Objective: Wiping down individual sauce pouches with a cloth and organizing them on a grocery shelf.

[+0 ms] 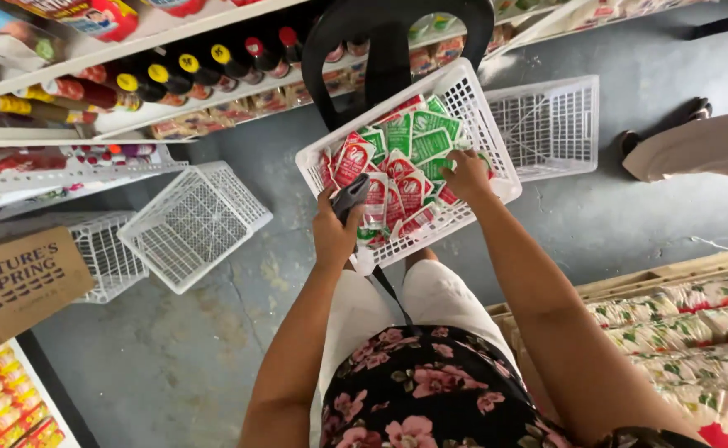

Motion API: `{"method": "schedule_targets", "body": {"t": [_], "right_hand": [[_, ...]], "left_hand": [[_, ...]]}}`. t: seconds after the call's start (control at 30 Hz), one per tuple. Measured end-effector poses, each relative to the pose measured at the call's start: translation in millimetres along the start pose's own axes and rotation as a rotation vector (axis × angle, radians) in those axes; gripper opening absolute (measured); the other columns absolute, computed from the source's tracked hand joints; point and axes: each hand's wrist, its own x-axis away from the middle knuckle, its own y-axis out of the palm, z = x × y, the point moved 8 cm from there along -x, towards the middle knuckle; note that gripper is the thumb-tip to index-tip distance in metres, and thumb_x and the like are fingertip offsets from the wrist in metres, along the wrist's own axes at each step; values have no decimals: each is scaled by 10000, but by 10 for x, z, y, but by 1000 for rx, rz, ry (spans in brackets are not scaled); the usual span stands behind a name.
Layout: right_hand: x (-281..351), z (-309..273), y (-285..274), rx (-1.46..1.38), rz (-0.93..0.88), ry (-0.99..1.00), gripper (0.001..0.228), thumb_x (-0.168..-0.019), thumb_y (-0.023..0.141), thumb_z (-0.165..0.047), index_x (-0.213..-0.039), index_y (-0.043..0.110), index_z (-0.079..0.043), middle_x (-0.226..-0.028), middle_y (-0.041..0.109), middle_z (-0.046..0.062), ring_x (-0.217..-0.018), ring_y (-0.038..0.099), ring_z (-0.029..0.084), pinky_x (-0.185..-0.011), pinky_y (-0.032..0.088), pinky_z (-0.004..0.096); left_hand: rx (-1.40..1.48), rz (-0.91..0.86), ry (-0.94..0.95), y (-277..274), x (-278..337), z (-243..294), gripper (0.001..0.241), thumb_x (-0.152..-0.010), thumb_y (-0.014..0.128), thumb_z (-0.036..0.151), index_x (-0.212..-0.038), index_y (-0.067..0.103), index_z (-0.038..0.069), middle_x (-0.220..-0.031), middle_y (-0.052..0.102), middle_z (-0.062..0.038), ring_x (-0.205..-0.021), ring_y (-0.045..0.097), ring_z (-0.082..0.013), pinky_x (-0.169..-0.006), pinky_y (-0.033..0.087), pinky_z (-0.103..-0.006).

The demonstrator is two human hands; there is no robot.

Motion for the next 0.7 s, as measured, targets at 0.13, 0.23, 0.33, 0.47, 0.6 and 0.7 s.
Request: {"method": "schedule_targets", "body": {"t": [0.13, 0.23, 0.33, 0.47, 0.6, 0.7], "right_hand": [[-43, 605, 496, 20, -55, 12, 447, -814, 819, -225, -1208, 682, -65, -1307, 590, 256, -1229, 549, 450, -1009, 489, 507], [-6, 638, 551, 213, -121, -15, 475, -805, 785, -151, -1259, 658, -88, -1378, 529, 235, -1315, 492, 454, -1059, 480, 510], [-69, 532, 546, 565, -174, -164, 510, -782, 745, -120, -1275, 619, -119, -1426, 468, 190, -1356, 453, 416, -1018, 477, 524], [-177, 1187, 852, 551, -280, 29, 578, -925, 657, -114, -1473, 478, -73, -1404, 485, 173, -1300, 490, 393, -984, 504, 500], [-356, 1186, 649, 544, -77, -3, 629, -1062, 599, -105, -1655, 389, -99, -1360, 521, 184, -1314, 512, 366, -1047, 519, 468], [-366, 852, 432, 454, -162, -17, 630, -916, 687, -200, -1479, 418, -110, -1352, 502, 164, -1321, 497, 375, -960, 512, 493]], "left_hand": [[-80, -58, -184, 364, 134, -456, 630, -851, 812, 255, -1354, 510, 26, -1091, 719, -283, -1000, 708, -458, -831, 567, -482], [-96, -102, -294, 563, 239, -668, 612, -855, 799, 229, -1362, 505, 53, -1075, 731, -275, -1003, 712, -459, -819, 572, -483], [-104, -127, -342, 704, 300, -791, 597, -860, 792, 216, -1363, 503, 75, -1053, 737, -264, -990, 718, -459, -812, 574, -484], [-99, -135, -358, 814, 379, -826, 584, -858, 792, 213, -1353, 508, 88, -1049, 738, -260, -997, 708, -467, -811, 574, -492], [-97, -126, -315, 882, 368, -717, 537, -878, 784, 216, -1328, 523, 84, -1068, 740, -254, -1007, 708, -464, -828, 570, -496], [-100, -143, -355, 916, 395, -687, 572, -856, 776, 215, -1346, 514, 81, -1065, 733, -254, -994, 700, -467, -811, 554, -507]]}}
